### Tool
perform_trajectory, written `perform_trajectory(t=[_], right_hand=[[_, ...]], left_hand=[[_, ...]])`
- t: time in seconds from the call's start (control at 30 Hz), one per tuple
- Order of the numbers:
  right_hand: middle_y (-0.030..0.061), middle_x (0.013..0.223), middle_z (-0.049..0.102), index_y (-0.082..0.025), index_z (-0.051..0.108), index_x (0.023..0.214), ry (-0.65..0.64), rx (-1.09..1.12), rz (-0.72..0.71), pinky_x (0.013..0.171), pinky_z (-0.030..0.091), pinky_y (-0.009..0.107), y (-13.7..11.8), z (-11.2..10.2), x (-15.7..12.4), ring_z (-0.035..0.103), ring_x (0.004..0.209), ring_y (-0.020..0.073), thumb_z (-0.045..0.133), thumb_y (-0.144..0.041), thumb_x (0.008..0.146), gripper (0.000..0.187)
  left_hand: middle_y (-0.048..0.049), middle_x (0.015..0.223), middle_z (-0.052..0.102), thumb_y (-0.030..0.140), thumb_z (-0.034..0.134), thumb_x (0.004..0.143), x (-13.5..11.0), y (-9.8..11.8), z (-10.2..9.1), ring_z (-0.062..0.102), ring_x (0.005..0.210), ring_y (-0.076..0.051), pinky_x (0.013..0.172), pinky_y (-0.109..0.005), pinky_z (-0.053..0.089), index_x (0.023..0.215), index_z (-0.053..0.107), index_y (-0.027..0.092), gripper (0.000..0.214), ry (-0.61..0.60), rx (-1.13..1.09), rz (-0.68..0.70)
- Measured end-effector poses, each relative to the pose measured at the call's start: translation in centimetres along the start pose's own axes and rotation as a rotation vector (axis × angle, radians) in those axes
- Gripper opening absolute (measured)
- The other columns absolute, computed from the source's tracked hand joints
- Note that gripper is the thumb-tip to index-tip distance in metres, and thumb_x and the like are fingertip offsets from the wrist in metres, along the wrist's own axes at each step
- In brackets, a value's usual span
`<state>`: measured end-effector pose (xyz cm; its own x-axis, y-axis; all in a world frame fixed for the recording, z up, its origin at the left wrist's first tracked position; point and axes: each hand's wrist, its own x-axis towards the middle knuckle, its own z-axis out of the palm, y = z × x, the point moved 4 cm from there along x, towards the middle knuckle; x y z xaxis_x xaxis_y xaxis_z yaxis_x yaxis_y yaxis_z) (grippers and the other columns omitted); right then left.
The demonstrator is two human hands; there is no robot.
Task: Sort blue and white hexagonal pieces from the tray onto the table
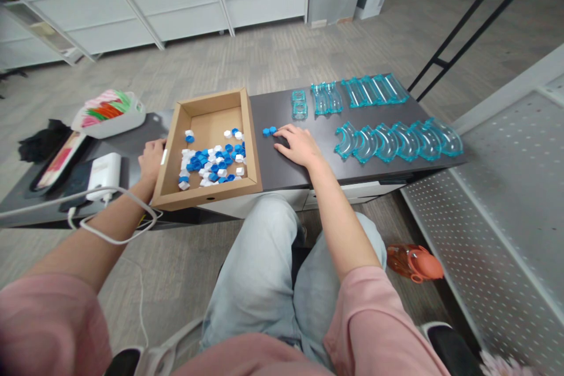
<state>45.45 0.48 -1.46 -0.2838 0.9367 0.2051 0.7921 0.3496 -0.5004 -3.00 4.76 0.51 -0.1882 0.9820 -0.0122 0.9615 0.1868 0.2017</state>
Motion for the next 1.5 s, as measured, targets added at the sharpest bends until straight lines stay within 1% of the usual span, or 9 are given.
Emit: perform_trajectory(t=[0.07, 0.27, 0.57, 0.73, 0.9, 1.07, 1.3, 1.4, 1.5], right_hand=[[0.0139, 0.168, 0.074, -0.030, 0.081, 0.154, -0.002, 0.000, 0.002, 0.119, 0.051, 0.061, 0.03, 0.02, 0.01, 0.068, 0.151, 0.0434, 0.069, -0.044, 0.114, 0.044], [0.0134, 0.167, 0.074, -0.032, 0.082, 0.153, -0.011, -0.005, 0.003, 0.118, 0.052, 0.060, 0.04, -0.01, 0.04, 0.068, 0.151, 0.0432, 0.069, -0.045, 0.114, 0.043], [0.0132, 0.167, 0.075, -0.032, 0.082, 0.152, -0.007, 0.003, 0.000, 0.118, 0.052, 0.061, -0.05, -0.12, -0.02, 0.068, 0.150, 0.0424, 0.068, -0.045, 0.114, 0.042], [0.0136, 0.167, 0.075, -0.032, 0.082, 0.152, -0.010, 0.006, -0.001, 0.119, 0.052, 0.061, -0.13, -0.17, -0.02, 0.068, 0.150, 0.0434, 0.069, -0.044, 0.114, 0.042], [0.0133, 0.166, 0.075, -0.031, 0.082, 0.151, -0.005, -0.001, -0.008, 0.118, 0.052, 0.060, -0.05, -0.15, -0.02, 0.068, 0.150, 0.0427, 0.069, -0.045, 0.115, 0.040], [0.0132, 0.166, 0.075, -0.032, 0.082, 0.150, 0.000, 0.002, -0.010, 0.117, 0.052, 0.059, 0.11, -0.06, 0.00, 0.068, 0.150, 0.0427, 0.068, -0.046, 0.115, 0.040], [0.0134, 0.167, 0.075, -0.032, 0.082, 0.151, -0.001, 0.001, -0.006, 0.118, 0.052, 0.062, 0.08, -0.10, 0.03, 0.069, 0.151, 0.0435, 0.070, -0.044, 0.114, 0.041], [0.0134, 0.167, 0.075, -0.031, 0.082, 0.150, -0.003, 0.000, 0.000, 0.119, 0.052, 0.062, 0.04, -0.14, 0.03, 0.069, 0.151, 0.0433, 0.069, -0.044, 0.113, 0.041], [0.0135, 0.167, 0.075, -0.031, 0.082, 0.150, -0.007, 0.005, 0.003, 0.119, 0.052, 0.062, 0.00, -0.17, 0.01, 0.068, 0.152, 0.0430, 0.069, -0.044, 0.113, 0.041]], left_hand=[[-0.0260, 0.182, 0.052, 0.045, 0.040, 0.113, 0.01, -0.01, 0.00, 0.052, 0.169, -0.043, 0.138, -0.068, 0.040, 0.177, 0.053, 0.023, 0.069, 0.000, -0.003, 0.007], [-0.0208, 0.182, 0.053, 0.051, 0.040, 0.112, 0.04, -0.40, 0.05, 0.052, 0.169, -0.044, 0.135, -0.071, 0.041, 0.177, 0.052, 0.034, 0.068, 0.005, -0.023, 0.013], [-0.0196, 0.182, 0.054, 0.057, 0.043, 0.110, 0.04, -0.51, 0.09, 0.051, 0.168, -0.046, 0.133, -0.072, 0.042, 0.179, 0.050, 0.041, 0.072, 0.005, -0.039, 0.012], [-0.0191, 0.183, 0.052, 0.057, 0.042, 0.111, -0.09, -0.35, 0.02, 0.050, 0.170, -0.044, 0.134, -0.070, 0.041, 0.177, 0.052, 0.039, 0.069, 0.003, -0.029, 0.011], [-0.0263, 0.182, 0.051, 0.048, 0.042, 0.111, -0.05, -0.09, -0.05, 0.051, 0.170, -0.045, 0.134, -0.070, 0.040, 0.178, 0.052, 0.026, 0.071, -0.001, -0.028, 0.009], [-0.0212, 0.184, 0.051, 0.052, 0.038, 0.111, -0.18, -0.03, -0.04, 0.048, 0.171, -0.043, 0.135, -0.071, 0.039, 0.179, 0.051, 0.036, 0.071, 0.001, -0.041, 0.006], [-0.0230, 0.184, 0.049, 0.058, 0.029, 0.111, -0.35, 0.10, -0.05, 0.046, 0.173, -0.041, 0.140, -0.068, 0.035, 0.181, 0.050, 0.032, 0.077, -0.008, -0.041, -0.003], [-0.0196, 0.183, 0.050, 0.061, 0.025, 0.113, -0.37, 0.14, -0.09, 0.046, 0.173, -0.039, 0.141, -0.066, 0.035, 0.180, 0.050, 0.038, 0.075, -0.008, -0.037, -0.013], [-0.0175, 0.183, 0.050, 0.060, 0.029, 0.113, -0.41, 0.14, -0.15, 0.046, 0.173, -0.038, 0.141, -0.065, 0.036, 0.178, 0.050, 0.041, 0.070, -0.007, -0.029, -0.017]])
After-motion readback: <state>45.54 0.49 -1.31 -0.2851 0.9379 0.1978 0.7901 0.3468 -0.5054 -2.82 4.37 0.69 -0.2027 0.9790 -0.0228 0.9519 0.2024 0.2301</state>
